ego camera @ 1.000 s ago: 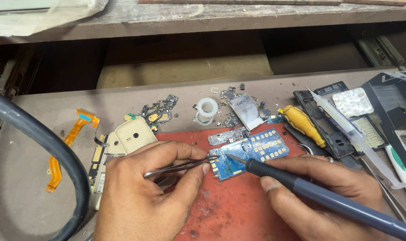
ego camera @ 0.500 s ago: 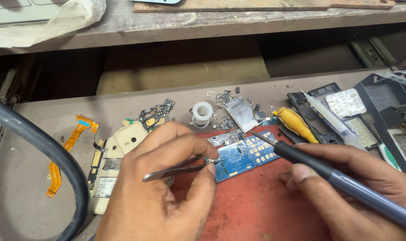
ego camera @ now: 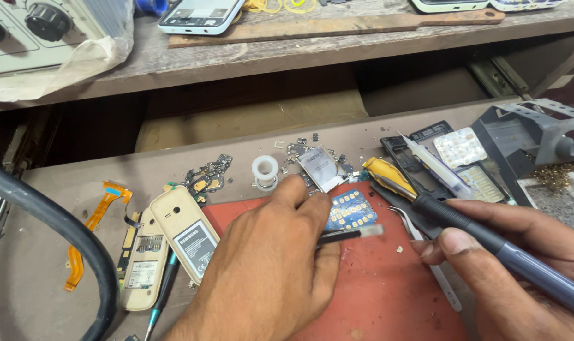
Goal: The person uses a soldering iron and tweezers to work on a blue circuit board, repeatedly applying solder to specific points. They clean the soldering iron tip on a sponge and use tweezers to position small components on the board. The workspace contains various electronic parts and tools.
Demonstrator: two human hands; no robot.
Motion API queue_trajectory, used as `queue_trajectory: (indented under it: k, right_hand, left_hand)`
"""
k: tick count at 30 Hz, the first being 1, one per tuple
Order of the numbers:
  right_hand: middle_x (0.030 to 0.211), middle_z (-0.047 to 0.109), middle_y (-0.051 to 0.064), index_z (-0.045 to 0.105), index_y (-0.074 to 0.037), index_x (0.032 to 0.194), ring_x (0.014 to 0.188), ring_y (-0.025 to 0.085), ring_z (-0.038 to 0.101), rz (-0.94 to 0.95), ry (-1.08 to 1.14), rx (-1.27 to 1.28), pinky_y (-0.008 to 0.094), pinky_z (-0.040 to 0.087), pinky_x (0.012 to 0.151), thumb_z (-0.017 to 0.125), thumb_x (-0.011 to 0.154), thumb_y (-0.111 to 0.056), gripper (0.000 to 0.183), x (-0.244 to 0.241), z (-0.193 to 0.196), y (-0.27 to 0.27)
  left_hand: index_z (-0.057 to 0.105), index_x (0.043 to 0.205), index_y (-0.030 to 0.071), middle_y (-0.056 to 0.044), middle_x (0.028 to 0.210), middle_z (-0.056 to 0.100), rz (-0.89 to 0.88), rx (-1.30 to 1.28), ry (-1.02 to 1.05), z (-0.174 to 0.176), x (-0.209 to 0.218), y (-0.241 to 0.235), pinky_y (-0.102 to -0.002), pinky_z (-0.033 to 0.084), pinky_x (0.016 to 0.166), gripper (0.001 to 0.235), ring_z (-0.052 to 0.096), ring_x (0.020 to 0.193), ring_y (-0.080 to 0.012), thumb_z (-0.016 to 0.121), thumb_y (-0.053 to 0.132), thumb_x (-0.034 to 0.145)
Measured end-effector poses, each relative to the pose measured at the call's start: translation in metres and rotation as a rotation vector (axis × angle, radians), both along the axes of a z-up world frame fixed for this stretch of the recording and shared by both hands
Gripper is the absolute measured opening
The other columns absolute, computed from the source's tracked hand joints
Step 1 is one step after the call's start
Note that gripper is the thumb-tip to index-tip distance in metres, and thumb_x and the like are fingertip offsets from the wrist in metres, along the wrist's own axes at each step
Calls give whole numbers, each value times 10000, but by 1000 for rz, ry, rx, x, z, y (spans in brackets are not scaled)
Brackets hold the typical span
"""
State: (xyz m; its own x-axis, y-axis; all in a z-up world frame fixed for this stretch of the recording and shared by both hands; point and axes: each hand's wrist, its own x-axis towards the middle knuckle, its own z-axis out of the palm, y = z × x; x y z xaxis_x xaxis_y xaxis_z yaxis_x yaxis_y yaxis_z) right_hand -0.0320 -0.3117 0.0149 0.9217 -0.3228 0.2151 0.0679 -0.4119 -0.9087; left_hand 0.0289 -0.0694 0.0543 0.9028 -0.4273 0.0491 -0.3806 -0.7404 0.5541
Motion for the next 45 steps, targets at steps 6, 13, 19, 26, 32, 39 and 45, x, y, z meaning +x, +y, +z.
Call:
queue_trajectory:
  k: [6, 13, 19, 26, 32, 39, 45]
  right_hand:
    - [902, 762, 189, 700, 63, 1214, 840, 223, 834, -33, 10, -22, 341, 674, 798, 702, 923, -11, 300, 0, -1, -4]
    - [932, 758, 204, 682, 75, 1221, 870, 228, 817, 36, -80, 62, 336, 664, 820, 695, 924, 10, 304, 0, -1, -3]
    - [943, 775, 202, 681, 77, 1227, 879, 222, 813, 36, -80, 74, 328, 662, 813, 685, 924, 24, 308, 0, 2, -4]
    - [914, 779, 185, 703, 76, 1207, 819, 193, 811, 2, -40, 65, 297, 655, 757, 726, 907, 13, 308, -1, 3, 7]
    - [902, 793, 175, 707, 69, 1195, 807, 182, 794, 5, -68, 64, 284, 640, 746, 728, 905, 4, 298, 1, 3, 8]
    - [919, 775, 132, 744, 30, 1177, 804, 182, 787, 46, -14, 37, 294, 665, 742, 751, 874, -29, 309, -3, -8, 5]
    - [894, 802, 117, 796, 12, 1177, 815, 162, 802, 189, 16, 84, 276, 660, 783, 766, 818, -16, 362, -11, -31, 13]
  left_hand:
    - [687, 1060, -28, -266, 1246, 608, 6, 143, 22, -4, 4, -11, -486, 583, 815, 370, 719, 912, -424, 769, 192, 773]
    - [697, 1041, -30, -254, 1089, 666, 97, 91, 114, 8, 9, -21, -469, 591, 778, 428, 725, 894, -406, 788, 288, 768]
    - [691, 986, -35, -251, 938, 705, 222, 122, 141, 19, 7, -33, -464, 601, 730, 506, 736, 819, -414, 813, 413, 785]
    - [691, 892, -41, -245, 824, 718, 267, 212, 128, 17, 15, -41, -461, 605, 667, 467, 739, 759, -400, 807, 390, 755]
    - [635, 1118, 22, -196, 899, 736, 290, 242, 144, 13, 10, -29, -435, 600, 751, 622, 746, 854, -369, 769, 565, 846]
    - [607, 1243, 26, -132, 1193, 639, 138, -333, -22, 15, -4, 26, -344, 486, 969, 297, 619, 1167, -236, 535, 225, 1033]
    - [708, 1117, 21, -83, 1023, 786, 97, -869, 297, -2, -4, 34, -263, 627, 857, 170, 735, 977, -74, 638, 69, 969]
